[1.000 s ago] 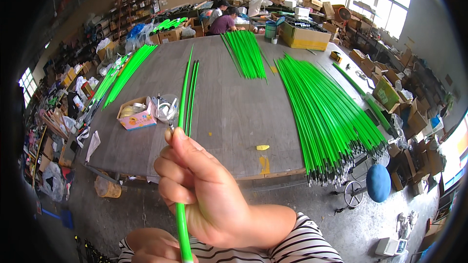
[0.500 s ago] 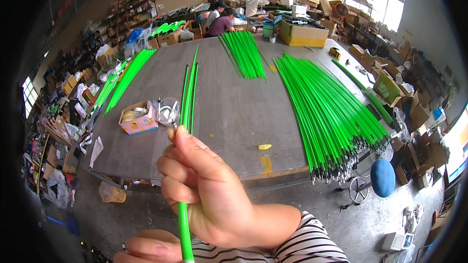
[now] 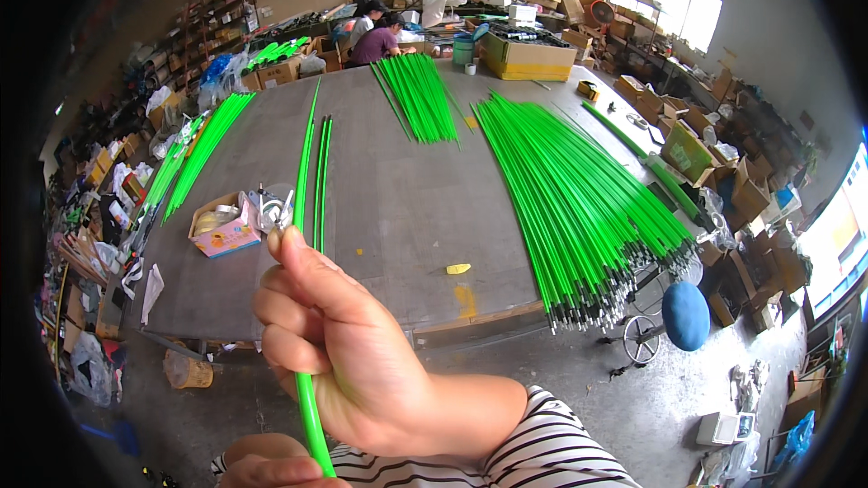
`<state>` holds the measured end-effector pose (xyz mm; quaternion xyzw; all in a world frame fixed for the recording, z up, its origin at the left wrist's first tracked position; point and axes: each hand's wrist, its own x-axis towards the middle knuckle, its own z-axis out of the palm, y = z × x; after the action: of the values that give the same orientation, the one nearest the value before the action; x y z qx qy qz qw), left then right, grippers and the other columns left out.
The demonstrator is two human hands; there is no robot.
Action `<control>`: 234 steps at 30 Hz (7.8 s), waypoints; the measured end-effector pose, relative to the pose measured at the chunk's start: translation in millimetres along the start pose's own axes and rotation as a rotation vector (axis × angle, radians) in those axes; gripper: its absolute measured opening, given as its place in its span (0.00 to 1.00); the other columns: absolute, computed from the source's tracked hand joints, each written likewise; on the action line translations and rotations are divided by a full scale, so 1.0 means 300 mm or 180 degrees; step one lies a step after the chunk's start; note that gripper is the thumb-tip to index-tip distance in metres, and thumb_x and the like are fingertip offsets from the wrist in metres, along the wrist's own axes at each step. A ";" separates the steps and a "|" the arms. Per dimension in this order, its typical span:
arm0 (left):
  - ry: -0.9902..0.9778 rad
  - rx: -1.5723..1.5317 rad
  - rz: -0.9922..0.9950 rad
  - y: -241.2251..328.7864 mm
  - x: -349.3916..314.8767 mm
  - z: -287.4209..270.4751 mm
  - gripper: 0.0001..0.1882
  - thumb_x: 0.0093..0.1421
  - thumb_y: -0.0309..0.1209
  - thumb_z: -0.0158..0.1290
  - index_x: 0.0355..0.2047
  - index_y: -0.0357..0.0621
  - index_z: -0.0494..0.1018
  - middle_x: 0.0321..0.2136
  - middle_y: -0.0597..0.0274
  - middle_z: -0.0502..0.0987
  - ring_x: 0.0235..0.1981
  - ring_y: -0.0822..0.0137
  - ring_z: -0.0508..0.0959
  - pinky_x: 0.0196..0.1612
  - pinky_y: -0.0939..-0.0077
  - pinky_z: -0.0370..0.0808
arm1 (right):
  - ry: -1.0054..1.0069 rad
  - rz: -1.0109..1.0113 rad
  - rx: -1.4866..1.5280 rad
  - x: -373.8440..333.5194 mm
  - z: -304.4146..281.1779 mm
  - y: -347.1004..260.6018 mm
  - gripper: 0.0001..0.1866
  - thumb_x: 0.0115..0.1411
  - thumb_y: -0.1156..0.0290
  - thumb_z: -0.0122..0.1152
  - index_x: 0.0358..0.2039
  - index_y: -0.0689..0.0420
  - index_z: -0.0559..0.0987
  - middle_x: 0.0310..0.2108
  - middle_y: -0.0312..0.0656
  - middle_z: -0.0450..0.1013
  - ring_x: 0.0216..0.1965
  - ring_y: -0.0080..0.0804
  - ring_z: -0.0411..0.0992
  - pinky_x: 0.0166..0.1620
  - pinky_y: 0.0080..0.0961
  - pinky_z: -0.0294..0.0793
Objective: The person assembles green poles by inserting small metal connectors into the ends of the rods. They repeatedly pick up a green pole, attach a connector, and place the finished pole on the table.
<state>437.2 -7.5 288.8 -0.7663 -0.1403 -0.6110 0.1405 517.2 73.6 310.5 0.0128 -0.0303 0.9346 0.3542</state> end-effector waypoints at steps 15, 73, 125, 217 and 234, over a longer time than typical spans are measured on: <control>-0.0620 -0.0315 -0.0332 -0.058 -0.019 -0.041 0.06 0.50 0.32 0.52 0.27 0.46 0.73 0.29 0.63 0.73 0.35 0.58 0.75 0.39 0.66 0.75 | -0.0117 -0.0058 0.0388 0.043 -0.038 -0.055 0.10 0.59 0.62 0.45 0.23 0.51 0.63 0.14 0.26 0.49 0.13 0.14 0.43 0.14 0.12 0.42; -0.0251 -0.4163 -0.6839 -0.425 -1.051 0.390 0.13 0.53 0.21 0.48 0.40 0.41 0.67 0.30 0.57 0.73 0.33 0.66 0.75 0.40 0.74 0.72 | 0.2878 -0.0881 -0.3065 -0.263 -1.090 -0.183 0.07 0.54 0.71 0.53 0.27 0.63 0.71 0.22 0.35 0.69 0.21 0.18 0.65 0.25 0.14 0.66; 0.0125 -0.4174 -0.6846 -0.337 -1.019 0.445 0.08 0.53 0.24 0.49 0.35 0.41 0.67 0.25 0.59 0.72 0.23 0.67 0.72 0.27 0.74 0.70 | 0.3266 -0.1402 -0.2513 -0.147 -1.078 -0.081 0.14 0.58 0.66 0.46 0.22 0.63 0.72 0.14 0.35 0.65 0.12 0.18 0.59 0.14 0.15 0.58; -0.1462 -0.2470 -0.7232 -0.367 -1.226 0.375 0.11 0.51 0.26 0.52 0.32 0.29 0.70 0.26 0.52 0.75 0.25 0.64 0.76 0.29 0.74 0.76 | 0.3132 0.0794 -0.2827 -0.164 -1.281 -0.223 0.12 0.51 0.73 0.56 0.33 0.67 0.72 0.27 0.46 0.72 0.26 0.32 0.73 0.30 0.24 0.75; 0.0601 -0.3159 -0.8339 -0.313 -1.261 0.406 0.08 0.52 0.27 0.50 0.29 0.34 0.71 0.28 0.54 0.74 0.32 0.61 0.75 0.39 0.68 0.73 | 0.2908 0.0715 -0.2572 -0.152 -1.300 -0.171 0.10 0.54 0.72 0.51 0.34 0.64 0.72 0.29 0.44 0.72 0.28 0.29 0.73 0.32 0.21 0.74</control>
<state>429.2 109.8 -102.3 -0.0067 -0.5061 -0.3305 -0.7966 584.5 107.3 -78.5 -0.5269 -0.2283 0.7919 0.2077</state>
